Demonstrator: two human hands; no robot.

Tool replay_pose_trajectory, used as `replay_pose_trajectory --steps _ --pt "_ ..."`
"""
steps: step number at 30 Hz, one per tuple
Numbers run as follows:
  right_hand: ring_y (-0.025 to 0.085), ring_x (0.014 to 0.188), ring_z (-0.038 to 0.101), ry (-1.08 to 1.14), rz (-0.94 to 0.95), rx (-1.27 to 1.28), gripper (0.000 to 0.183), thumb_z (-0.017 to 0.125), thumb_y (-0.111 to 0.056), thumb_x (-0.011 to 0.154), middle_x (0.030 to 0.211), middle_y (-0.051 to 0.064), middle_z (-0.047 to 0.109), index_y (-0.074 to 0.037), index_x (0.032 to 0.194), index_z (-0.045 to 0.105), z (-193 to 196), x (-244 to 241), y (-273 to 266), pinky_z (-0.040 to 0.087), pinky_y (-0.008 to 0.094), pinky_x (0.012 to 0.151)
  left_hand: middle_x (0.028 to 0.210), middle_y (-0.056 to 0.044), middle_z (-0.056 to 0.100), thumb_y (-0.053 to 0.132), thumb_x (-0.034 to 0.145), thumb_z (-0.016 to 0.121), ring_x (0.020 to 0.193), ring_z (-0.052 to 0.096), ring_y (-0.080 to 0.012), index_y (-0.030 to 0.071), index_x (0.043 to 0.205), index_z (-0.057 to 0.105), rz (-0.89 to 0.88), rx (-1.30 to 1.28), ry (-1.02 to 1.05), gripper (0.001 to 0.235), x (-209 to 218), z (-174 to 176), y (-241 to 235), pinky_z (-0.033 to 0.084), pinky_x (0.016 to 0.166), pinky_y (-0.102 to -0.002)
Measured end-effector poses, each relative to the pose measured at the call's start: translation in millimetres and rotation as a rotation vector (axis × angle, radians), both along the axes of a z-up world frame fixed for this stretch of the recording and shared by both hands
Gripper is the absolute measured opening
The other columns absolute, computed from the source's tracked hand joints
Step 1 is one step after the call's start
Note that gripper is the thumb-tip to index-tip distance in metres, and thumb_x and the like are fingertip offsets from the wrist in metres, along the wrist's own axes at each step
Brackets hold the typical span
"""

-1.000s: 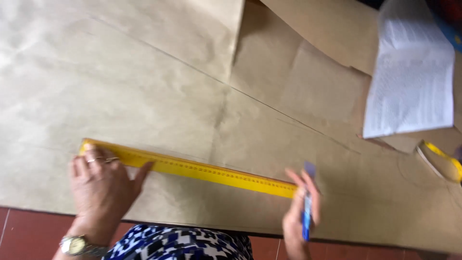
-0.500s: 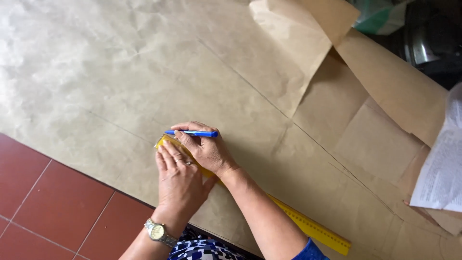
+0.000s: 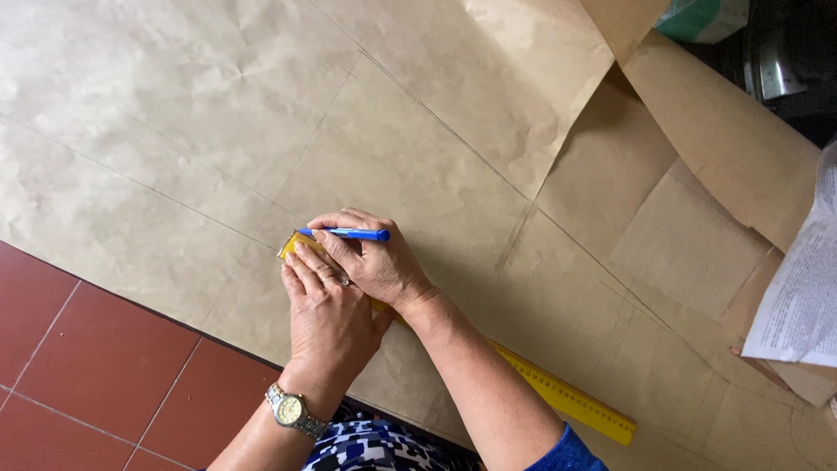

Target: The person uses a yellow ruler and a blue marker to draw straight lines on a large sheet of brown paper. They repeatedly reposition the ruler and draw lines to create a pattern layout on the paper.

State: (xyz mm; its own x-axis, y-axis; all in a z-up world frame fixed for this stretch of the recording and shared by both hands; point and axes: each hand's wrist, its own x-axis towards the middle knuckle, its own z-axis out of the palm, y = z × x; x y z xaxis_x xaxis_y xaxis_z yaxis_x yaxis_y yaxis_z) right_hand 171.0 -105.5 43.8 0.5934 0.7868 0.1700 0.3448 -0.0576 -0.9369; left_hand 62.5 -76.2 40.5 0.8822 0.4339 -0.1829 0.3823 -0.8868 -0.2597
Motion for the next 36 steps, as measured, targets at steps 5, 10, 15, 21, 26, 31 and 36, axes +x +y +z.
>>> replay_pose_trajectory --steps 5,10,15,21,26,31,36 --pt "0.032 0.085 0.070 -0.044 0.010 -0.037 0.013 0.058 -0.014 0.094 0.083 0.014 0.069 -0.007 0.099 0.068 18.2 2.8 -36.5 0.056 0.041 0.078 0.128 -0.046 0.042 0.089 0.063 0.051 0.124 0.042 -0.0564 -0.023 0.125 0.043 -0.019 -0.071 0.080 0.128 0.4 5.2 -2.4 0.029 0.105 -0.063" --pt "0.031 0.073 0.069 -0.073 -0.013 -0.202 0.013 0.057 -0.012 0.093 0.076 0.013 0.068 -0.007 0.096 0.069 48.9 1.4 -112.0 0.055 0.039 0.068 0.128 -0.044 0.046 0.087 0.059 0.056 0.123 0.047 -0.0536 -0.022 0.125 0.046 0.004 -0.056 0.046 0.128 0.3 -1.2 -2.4 0.033 0.105 -0.059" --pt "0.030 0.067 0.069 -0.036 -0.123 -0.350 0.016 0.057 -0.013 0.093 0.071 0.013 0.069 -0.007 0.094 0.071 65.0 -2.6 -207.5 0.055 0.039 0.063 0.127 -0.042 0.049 0.088 0.060 0.053 0.123 0.049 -0.0516 -0.021 0.126 0.049 -0.018 -0.018 0.057 0.127 -2.0 -1.6 -2.2 0.036 0.105 -0.055" --pt "0.012 0.081 0.071 0.125 -0.421 -0.745 0.022 0.057 -0.020 0.088 0.087 0.001 0.075 -0.006 0.089 0.074 64.8 -19.8 -336.1 0.055 0.023 0.070 0.134 -0.046 0.039 0.093 0.074 0.032 0.125 0.046 -0.0531 -0.019 0.123 0.049 -0.075 0.053 0.128 0.124 -4.9 -6.2 2.4 0.039 0.105 -0.053" --pt "0.014 0.075 0.068 0.226 -0.874 -0.626 0.029 0.054 -0.020 0.092 0.091 0.013 0.075 -0.001 0.108 0.069 56.3 -69.8 -380.6 0.055 0.024 0.074 0.132 -0.042 0.045 0.095 0.074 0.027 0.122 0.052 -0.0468 -0.020 0.126 0.048 -0.116 0.135 0.055 0.128 -13.3 -5.4 9.8 0.041 0.106 -0.046" --pt "0.024 0.121 0.058 0.068 -1.204 -0.720 0.032 0.042 -0.020 0.101 0.130 0.011 0.061 -0.009 0.127 0.057 30.5 -123.8 -367.5 0.044 0.031 0.102 0.135 -0.005 0.055 0.055 0.089 0.054 0.111 0.057 -0.0235 0.015 0.126 0.064 0.134 -0.378 -0.081 0.055 -14.5 32.9 52.5 0.059 0.075 -0.040" --pt "0.024 0.124 0.056 -0.063 -1.224 -0.657 0.029 0.050 -0.014 0.098 0.133 0.012 0.059 -0.009 0.126 0.055 19.0 -137.4 -352.2 0.044 0.031 0.102 0.087 -0.012 0.062 0.025 0.092 0.071 0.103 0.055 -0.0213 0.000 0.112 0.065 0.317 -0.708 -0.444 0.032 -26.4 -1.3 100.2 0.050 0.079 -0.039"
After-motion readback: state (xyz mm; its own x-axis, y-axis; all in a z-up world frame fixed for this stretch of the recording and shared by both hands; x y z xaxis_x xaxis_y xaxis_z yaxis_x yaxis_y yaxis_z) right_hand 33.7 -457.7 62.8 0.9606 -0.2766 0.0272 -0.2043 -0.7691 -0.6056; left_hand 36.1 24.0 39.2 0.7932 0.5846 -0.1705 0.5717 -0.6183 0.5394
